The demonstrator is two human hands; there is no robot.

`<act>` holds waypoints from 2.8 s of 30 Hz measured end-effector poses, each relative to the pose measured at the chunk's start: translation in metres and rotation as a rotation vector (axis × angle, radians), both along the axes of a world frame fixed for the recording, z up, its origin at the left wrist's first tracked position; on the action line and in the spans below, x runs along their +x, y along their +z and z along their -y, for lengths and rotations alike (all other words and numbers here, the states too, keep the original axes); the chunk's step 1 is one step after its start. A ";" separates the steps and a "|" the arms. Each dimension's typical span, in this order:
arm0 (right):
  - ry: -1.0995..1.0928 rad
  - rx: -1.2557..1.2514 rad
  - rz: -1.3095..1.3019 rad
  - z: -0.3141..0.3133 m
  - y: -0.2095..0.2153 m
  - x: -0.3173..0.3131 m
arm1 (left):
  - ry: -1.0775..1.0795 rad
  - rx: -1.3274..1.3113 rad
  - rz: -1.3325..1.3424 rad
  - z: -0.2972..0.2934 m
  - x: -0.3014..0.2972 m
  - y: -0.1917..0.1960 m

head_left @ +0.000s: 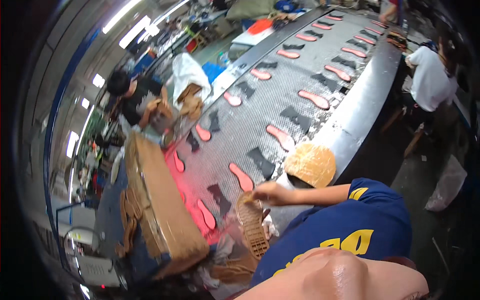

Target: The person repeatedly picks up brown shoe soles from a pile, applies a yellow substance to the textured bottom using a yellow scraper, and places the soles onto a moving conveyor belt. The process is continuous and repetitive throughout the clip.

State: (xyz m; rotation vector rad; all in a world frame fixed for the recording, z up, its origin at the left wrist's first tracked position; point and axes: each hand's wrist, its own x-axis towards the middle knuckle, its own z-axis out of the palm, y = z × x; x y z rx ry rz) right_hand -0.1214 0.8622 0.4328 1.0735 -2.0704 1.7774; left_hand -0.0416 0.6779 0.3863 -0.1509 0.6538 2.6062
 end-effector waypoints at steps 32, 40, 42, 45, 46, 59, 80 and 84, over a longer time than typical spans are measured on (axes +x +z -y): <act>-0.050 -0.183 0.329 -0.045 -0.001 0.042 | -0.149 -0.066 0.067 -0.026 -0.011 0.011; -0.169 -0.060 0.101 -0.040 0.008 0.056 | -0.174 -0.012 0.047 -0.022 -0.011 0.030; 0.011 -0.133 0.070 -0.030 -0.002 0.066 | -0.159 0.035 0.070 -0.019 -0.005 0.029; -0.097 0.024 0.084 -0.038 -0.002 0.038 | -0.120 0.133 0.067 -0.019 -0.003 0.038; -0.016 -0.133 0.395 -0.043 -0.005 0.033 | -0.104 0.168 0.060 -0.023 0.003 0.040; 0.126 0.058 0.417 -0.020 0.026 0.050 | -0.045 0.142 0.074 -0.005 0.019 0.008; 0.354 0.183 0.364 -0.003 0.061 0.076 | -0.018 0.636 -0.085 -0.017 0.003 0.015; 0.317 0.124 0.523 0.000 0.039 0.042 | 0.050 0.461 0.022 -0.011 0.008 0.006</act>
